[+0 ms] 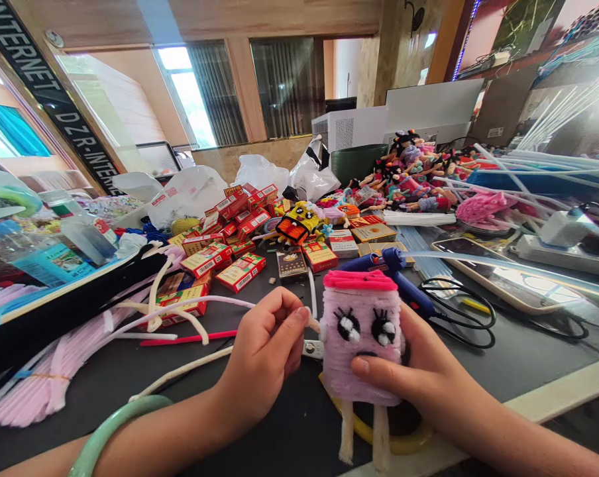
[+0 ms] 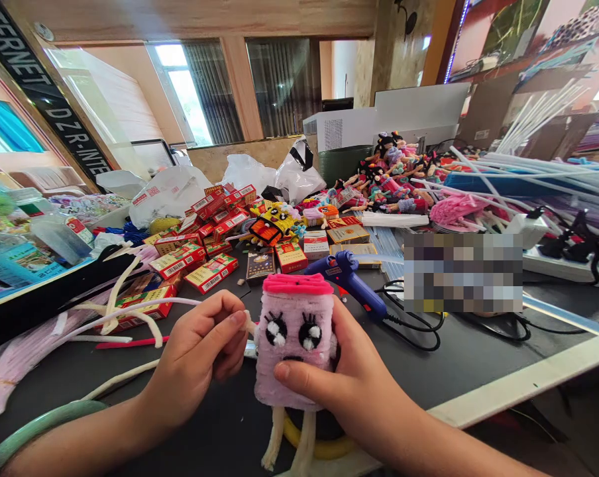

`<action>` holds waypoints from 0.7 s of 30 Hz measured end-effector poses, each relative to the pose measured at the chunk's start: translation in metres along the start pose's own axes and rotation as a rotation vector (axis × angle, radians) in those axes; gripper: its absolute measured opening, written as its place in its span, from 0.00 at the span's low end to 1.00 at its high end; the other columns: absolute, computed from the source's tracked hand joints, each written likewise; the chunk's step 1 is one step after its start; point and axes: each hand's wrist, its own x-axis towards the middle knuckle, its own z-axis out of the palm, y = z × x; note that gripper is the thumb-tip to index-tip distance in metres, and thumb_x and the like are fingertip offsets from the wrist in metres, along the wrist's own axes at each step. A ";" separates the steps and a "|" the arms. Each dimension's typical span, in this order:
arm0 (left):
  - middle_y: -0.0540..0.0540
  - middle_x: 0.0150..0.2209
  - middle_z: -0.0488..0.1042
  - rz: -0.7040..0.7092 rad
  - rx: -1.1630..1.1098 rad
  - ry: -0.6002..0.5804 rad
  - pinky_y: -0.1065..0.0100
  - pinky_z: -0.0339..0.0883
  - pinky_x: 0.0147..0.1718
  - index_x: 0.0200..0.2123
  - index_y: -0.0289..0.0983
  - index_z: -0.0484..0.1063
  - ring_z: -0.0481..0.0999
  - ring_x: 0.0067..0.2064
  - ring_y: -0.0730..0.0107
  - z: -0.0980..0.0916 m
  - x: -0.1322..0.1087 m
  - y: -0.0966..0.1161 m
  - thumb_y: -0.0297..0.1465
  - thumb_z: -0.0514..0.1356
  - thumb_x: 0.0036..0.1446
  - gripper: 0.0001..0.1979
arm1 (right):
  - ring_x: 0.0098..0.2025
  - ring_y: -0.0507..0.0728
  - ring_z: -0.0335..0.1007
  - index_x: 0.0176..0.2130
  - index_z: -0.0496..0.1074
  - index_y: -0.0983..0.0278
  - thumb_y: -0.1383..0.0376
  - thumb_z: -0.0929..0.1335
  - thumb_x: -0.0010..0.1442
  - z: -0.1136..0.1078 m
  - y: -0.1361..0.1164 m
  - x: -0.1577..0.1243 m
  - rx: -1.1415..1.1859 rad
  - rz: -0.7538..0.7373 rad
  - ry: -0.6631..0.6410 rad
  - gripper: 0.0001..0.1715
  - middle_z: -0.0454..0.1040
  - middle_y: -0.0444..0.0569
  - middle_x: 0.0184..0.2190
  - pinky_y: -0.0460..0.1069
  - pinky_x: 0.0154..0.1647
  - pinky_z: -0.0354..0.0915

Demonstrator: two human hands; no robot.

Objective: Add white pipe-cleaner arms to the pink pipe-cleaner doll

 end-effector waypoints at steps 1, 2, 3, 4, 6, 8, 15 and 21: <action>0.61 0.14 0.56 -0.001 0.001 -0.001 0.77 0.48 0.14 0.25 0.39 0.60 0.53 0.14 0.82 0.000 0.000 0.000 0.42 0.62 0.55 0.17 | 0.40 0.58 0.78 0.47 0.68 0.59 0.62 0.77 0.48 0.000 0.000 0.000 -0.011 0.001 0.004 0.28 0.80 0.45 0.40 0.50 0.40 0.74; 0.61 0.14 0.56 -0.004 -0.001 -0.003 0.77 0.48 0.14 0.25 0.39 0.60 0.53 0.14 0.82 0.001 0.000 0.000 0.42 0.62 0.55 0.17 | 0.40 0.58 0.78 0.47 0.69 0.59 0.62 0.77 0.48 0.000 0.000 0.001 -0.020 -0.002 0.011 0.28 0.80 0.45 0.39 0.50 0.40 0.74; 0.61 0.14 0.55 -0.008 -0.003 -0.006 0.77 0.48 0.14 0.25 0.39 0.60 0.52 0.14 0.82 0.001 0.001 -0.001 0.42 0.62 0.54 0.17 | 0.41 0.59 0.78 0.47 0.69 0.59 0.62 0.78 0.48 0.000 0.001 0.001 -0.028 -0.005 0.021 0.28 0.80 0.45 0.39 0.51 0.40 0.74; 0.61 0.14 0.55 -0.013 -0.008 -0.007 0.77 0.48 0.14 0.25 0.39 0.60 0.52 0.14 0.82 0.002 0.001 -0.001 0.43 0.62 0.54 0.17 | 0.41 0.59 0.77 0.47 0.69 0.58 0.61 0.78 0.47 0.000 0.001 0.001 -0.037 -0.006 0.029 0.29 0.80 0.45 0.39 0.51 0.40 0.74; 0.61 0.14 0.55 -0.019 -0.017 -0.006 0.77 0.48 0.14 0.25 0.39 0.60 0.52 0.14 0.82 0.002 0.001 -0.002 0.44 0.63 0.54 0.18 | 0.41 0.60 0.77 0.48 0.69 0.58 0.60 0.78 0.47 0.000 0.002 0.002 -0.048 -0.010 0.047 0.30 0.79 0.45 0.39 0.52 0.40 0.74; 0.61 0.15 0.55 -0.016 -0.027 0.002 0.77 0.49 0.14 0.26 0.39 0.60 0.53 0.15 0.82 0.002 0.001 -0.002 0.45 0.62 0.54 0.18 | 0.41 0.60 0.77 0.48 0.69 0.58 0.59 0.78 0.46 0.000 0.003 0.002 -0.049 -0.013 0.059 0.31 0.79 0.45 0.39 0.52 0.40 0.74; 0.61 0.16 0.55 -0.021 -0.036 0.005 0.77 0.50 0.14 0.30 0.39 0.61 0.53 0.15 0.82 0.000 0.000 -0.002 0.47 0.60 0.56 0.19 | 0.40 0.56 0.78 0.46 0.68 0.59 0.64 0.77 0.47 0.000 -0.001 0.003 -0.009 -0.010 0.021 0.28 0.79 0.43 0.38 0.47 0.38 0.73; 0.61 0.16 0.55 -0.017 -0.036 0.001 0.78 0.49 0.14 0.30 0.39 0.60 0.53 0.15 0.82 -0.001 0.002 -0.004 0.47 0.60 0.57 0.18 | 0.41 0.57 0.77 0.49 0.68 0.59 0.63 0.78 0.49 -0.001 -0.001 0.000 -0.008 0.000 0.028 0.30 0.80 0.44 0.40 0.48 0.40 0.73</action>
